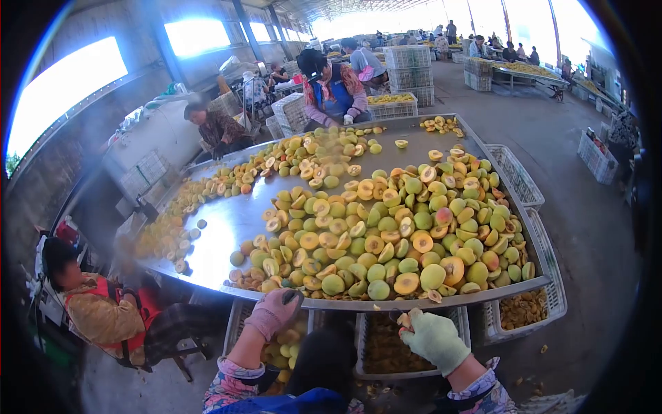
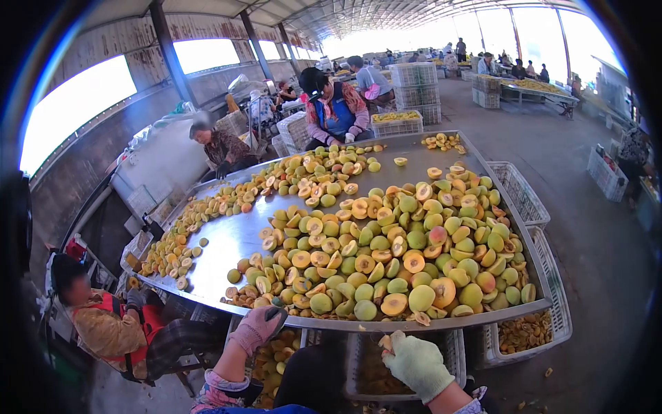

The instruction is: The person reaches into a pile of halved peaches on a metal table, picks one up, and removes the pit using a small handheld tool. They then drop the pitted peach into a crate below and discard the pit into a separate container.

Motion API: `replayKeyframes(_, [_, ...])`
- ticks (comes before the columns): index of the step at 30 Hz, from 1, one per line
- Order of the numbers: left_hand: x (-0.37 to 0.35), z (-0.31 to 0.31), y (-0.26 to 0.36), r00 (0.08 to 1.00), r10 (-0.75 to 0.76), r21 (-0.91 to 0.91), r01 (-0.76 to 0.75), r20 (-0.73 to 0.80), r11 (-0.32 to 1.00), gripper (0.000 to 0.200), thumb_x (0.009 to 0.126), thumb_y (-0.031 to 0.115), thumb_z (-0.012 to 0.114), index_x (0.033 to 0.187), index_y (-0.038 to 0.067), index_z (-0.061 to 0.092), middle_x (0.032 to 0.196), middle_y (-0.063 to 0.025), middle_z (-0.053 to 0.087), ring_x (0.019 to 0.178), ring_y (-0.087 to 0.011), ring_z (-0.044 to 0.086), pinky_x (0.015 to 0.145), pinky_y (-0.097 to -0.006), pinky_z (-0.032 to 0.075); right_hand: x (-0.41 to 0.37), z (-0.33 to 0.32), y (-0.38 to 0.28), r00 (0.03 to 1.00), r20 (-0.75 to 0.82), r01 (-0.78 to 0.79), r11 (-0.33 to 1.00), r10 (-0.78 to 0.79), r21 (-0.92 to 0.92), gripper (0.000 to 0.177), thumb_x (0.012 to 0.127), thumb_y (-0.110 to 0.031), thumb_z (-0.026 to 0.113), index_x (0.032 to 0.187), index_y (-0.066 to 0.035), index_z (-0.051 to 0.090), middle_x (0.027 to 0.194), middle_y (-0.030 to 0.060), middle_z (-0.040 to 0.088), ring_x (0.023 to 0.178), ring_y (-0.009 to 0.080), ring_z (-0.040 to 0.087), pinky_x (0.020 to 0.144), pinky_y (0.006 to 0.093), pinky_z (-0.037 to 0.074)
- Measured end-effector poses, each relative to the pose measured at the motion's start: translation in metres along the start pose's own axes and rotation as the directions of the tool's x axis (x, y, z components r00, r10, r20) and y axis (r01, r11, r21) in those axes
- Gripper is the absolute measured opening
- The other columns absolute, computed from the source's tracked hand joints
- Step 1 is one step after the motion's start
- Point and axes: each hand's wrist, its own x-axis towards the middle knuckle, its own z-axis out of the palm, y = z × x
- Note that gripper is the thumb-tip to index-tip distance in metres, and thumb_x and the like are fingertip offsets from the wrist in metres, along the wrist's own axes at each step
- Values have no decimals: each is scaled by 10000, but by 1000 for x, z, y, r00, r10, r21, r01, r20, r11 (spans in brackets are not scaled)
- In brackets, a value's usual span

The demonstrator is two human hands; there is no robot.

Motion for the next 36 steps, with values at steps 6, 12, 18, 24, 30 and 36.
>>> replayKeyframes(6, [84,10,5,966,183,234,-138,-181,962,440,858,361,648,1205,94,605,1167,-177,616,1114,-365,568,954,-452,455,7,12,8,996,-5,91,995,-91,-37,305,874,-331,610,982,-51,558,769,143,681,728,340,684,615,458,539])
replayKeyframes(12, [239,51,31,994,84,441,-46,-66,896,719,847,255,642,1491,186,330,1540,-158,322,1345,-390,407,1084,-471,384,14,13,5,992,-31,122,992,-122,29,312,840,-329,657,944,-53,555,778,126,673,703,342,668,586,451,524])
replayKeyframes(18, [317,88,36,990,-3,667,-92,140,740,773,879,194,603,1546,267,220,1620,-83,182,1429,-349,307,1138,-532,299,22,18,9,994,-15,108,994,-108,-15,272,864,-335,628,957,-86,570,761,117,664,661,324,666,569,451,534])
replayKeyframes(24, [332,102,16,990,1,792,-111,138,601,533,883,213,607,1395,197,458,1383,-124,474,1254,-327,501,963,-517,457,24,36,26,993,40,114,993,-115,23,294,862,-367,628,951,-93,567,772,115,666,675,325,668,572,456,534])
replayKeyframes(30, [263,72,33,995,83,265,-65,-58,962,573,802,314,736,1272,61,527,1256,-170,580,1111,-325,610,926,-426,503,20,16,5,988,-117,111,990,-100,92,261,847,-329,662,936,-105,561,810,91,669,748,309,672,618,418,537])
replayKeyframes(36, [119,73,99,791,175,-776,486,586,401,436,850,198,742,1192,72,503,888,-109,648,539,-224,626,471,-326,511,21,6,-4,968,-236,21,904,90,428,243,884,-265,656,929,-64,526,806,171,632,806,381,655,655,434,508])
